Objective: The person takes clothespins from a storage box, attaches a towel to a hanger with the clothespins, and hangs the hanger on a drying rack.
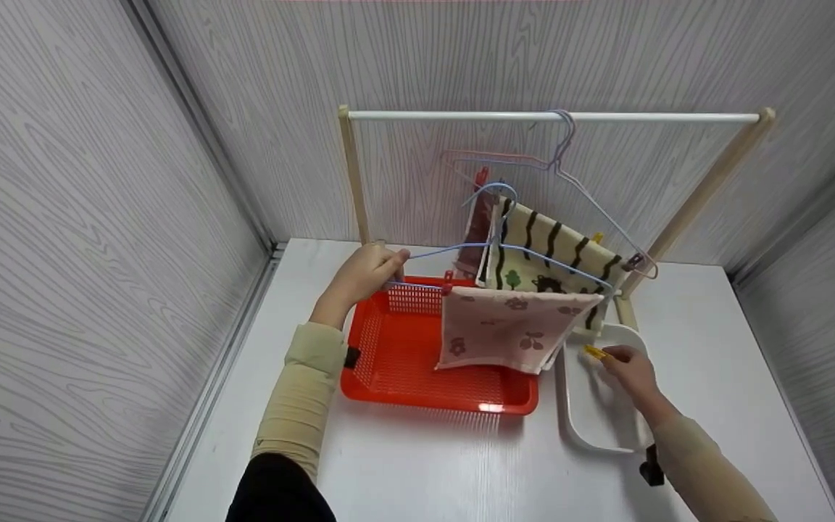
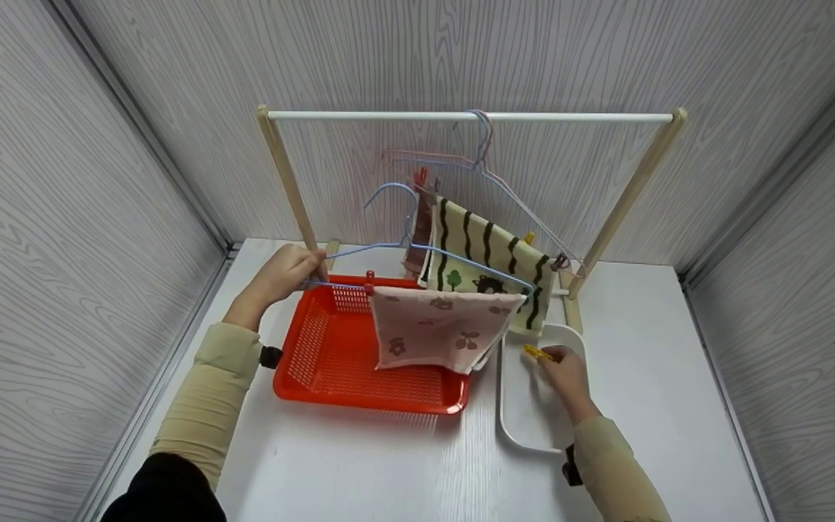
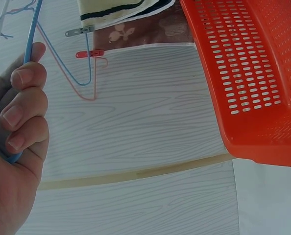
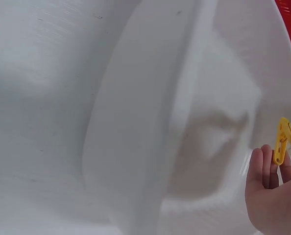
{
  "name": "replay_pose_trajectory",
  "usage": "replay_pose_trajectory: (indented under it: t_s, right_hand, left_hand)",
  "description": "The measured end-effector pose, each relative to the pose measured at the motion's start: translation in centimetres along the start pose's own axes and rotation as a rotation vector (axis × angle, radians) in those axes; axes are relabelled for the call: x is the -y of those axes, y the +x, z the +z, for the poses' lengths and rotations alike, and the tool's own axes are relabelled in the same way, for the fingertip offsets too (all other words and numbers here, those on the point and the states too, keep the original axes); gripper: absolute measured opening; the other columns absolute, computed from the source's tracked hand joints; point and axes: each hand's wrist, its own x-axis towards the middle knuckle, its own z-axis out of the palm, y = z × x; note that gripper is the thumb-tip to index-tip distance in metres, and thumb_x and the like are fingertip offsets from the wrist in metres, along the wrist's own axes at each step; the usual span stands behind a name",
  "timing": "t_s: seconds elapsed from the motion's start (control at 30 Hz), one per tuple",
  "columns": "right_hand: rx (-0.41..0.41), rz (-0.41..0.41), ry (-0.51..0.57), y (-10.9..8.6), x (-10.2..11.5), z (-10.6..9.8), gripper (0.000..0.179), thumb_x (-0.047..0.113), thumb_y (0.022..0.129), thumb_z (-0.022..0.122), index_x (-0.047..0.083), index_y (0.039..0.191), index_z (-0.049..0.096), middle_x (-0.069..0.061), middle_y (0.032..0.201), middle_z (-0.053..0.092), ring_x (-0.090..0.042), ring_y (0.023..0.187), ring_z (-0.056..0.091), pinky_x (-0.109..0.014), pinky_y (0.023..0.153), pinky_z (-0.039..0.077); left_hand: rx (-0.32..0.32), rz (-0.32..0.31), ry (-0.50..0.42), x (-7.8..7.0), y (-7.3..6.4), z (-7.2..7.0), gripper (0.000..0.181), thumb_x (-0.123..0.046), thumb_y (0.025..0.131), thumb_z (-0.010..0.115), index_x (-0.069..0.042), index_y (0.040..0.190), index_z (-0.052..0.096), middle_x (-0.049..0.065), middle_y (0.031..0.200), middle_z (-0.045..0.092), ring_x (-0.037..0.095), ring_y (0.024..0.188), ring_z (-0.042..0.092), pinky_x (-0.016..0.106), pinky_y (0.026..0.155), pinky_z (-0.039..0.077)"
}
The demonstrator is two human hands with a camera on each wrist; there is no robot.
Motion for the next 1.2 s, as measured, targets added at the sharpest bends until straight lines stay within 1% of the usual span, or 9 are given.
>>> replay_pose_trajectory:
  t_s: [0.13,0.2,0.33,0.5,0.73,0.83,0.97,1.07,1.2]
  right_hand:
    - [0.044,0.006,-0.006,-0.3,0.3,-0.7,0.044,0.014,0.104,0.062,-0.018,0.134,0.058,-0.016,0.116,0.070,0.002,0.084,0.058,-0.016,0.077,0.054]
    - [0.057,0.012,-0.005,-0.4,0.6,-0.9,0.044,0.015,0.105,0.061,-0.017,0.136,0.057,-0.019,0.119,0.069,0.002,0.086,0.058,-0.018,0.079,0.055]
    - [0.077,0.011,0.000,-0.8,1.3,-1.5,0.046,0.017,0.106,0.060,-0.015,0.139,0.056,-0.019,0.124,0.067,0.003,0.089,0.059,-0.018,0.083,0.056]
    - [0.090,0.008,0.000,-1.2,2.1,-2.2,0.047,0.017,0.107,0.057,-0.012,0.143,0.054,-0.013,0.124,0.066,0.004,0.091,0.058,-0.013,0.082,0.053]
    - [0.103,-0.016,0.036,-1.7,3.2,-3.2,0.047,0.017,0.107,0.056,-0.010,0.146,0.053,-0.004,0.122,0.066,0.005,0.096,0.060,-0.012,0.083,0.052]
    - [0.108,-0.042,0.076,-2.1,3.8,-3.4,0.047,0.016,0.107,0.056,-0.011,0.145,0.053,0.003,0.115,0.067,0.006,0.096,0.061,-0.012,0.085,0.053]
    - [0.110,-0.082,0.118,-2.8,4.5,-3.5,0.045,0.013,0.107,0.057,-0.014,0.144,0.054,0.010,0.108,0.066,0.007,0.094,0.063,-0.014,0.087,0.055]
    - [0.115,-0.102,0.124,-3.0,5.0,-3.7,0.046,0.013,0.108,0.057,-0.014,0.144,0.053,0.007,0.112,0.067,0.008,0.095,0.062,-0.014,0.088,0.055]
    - [0.120,-0.130,0.141,-3.5,5.6,-4.0,0.046,0.013,0.108,0.058,-0.013,0.145,0.052,0.005,0.117,0.066,0.007,0.097,0.062,-0.014,0.090,0.055]
  left_hand:
    - [0.005,-0.007,0.006,0.1,0.0,0.1,0.108,-0.087,0.095,0.023,0.004,0.082,0.079,0.019,0.084,0.076,0.034,0.090,0.066,0.055,0.095,0.053]
    - [0.006,-0.008,0.005,0.1,0.0,0.1,0.112,-0.091,0.091,0.021,0.005,0.082,0.079,0.019,0.083,0.076,0.035,0.089,0.067,0.055,0.097,0.053]
    - [-0.004,-0.001,-0.002,0.1,0.0,0.2,0.113,-0.093,0.088,0.020,0.003,0.079,0.078,0.019,0.081,0.076,0.035,0.085,0.068,0.056,0.096,0.054]
    - [-0.008,0.001,0.010,0.1,0.1,0.2,0.114,-0.093,0.089,0.018,0.003,0.079,0.079,0.018,0.081,0.077,0.035,0.088,0.070,0.056,0.107,0.051]
    - [-0.009,0.018,0.000,0.2,0.2,0.2,0.114,-0.090,0.092,0.019,0.006,0.079,0.077,0.022,0.081,0.076,0.038,0.088,0.069,0.057,0.106,0.049]
    - [-0.012,0.027,0.002,0.2,0.2,0.2,0.106,-0.084,0.098,0.023,0.005,0.078,0.077,0.021,0.080,0.076,0.039,0.088,0.070,0.058,0.116,0.043]
    - [-0.008,0.008,0.011,0.1,0.2,0.3,0.079,-0.056,0.112,0.039,0.004,0.078,0.078,0.020,0.080,0.077,0.038,0.090,0.073,0.058,0.121,0.040]
    - [-0.003,-0.009,0.011,0.0,0.3,0.4,0.062,-0.035,0.114,0.046,0.004,0.079,0.078,0.021,0.081,0.077,0.039,0.094,0.073,0.058,0.122,0.039]
    - [-0.002,-0.006,0.012,-0.1,0.3,0.4,0.060,-0.033,0.114,0.046,0.003,0.078,0.078,0.021,0.081,0.077,0.038,0.092,0.074,0.057,0.124,0.037]
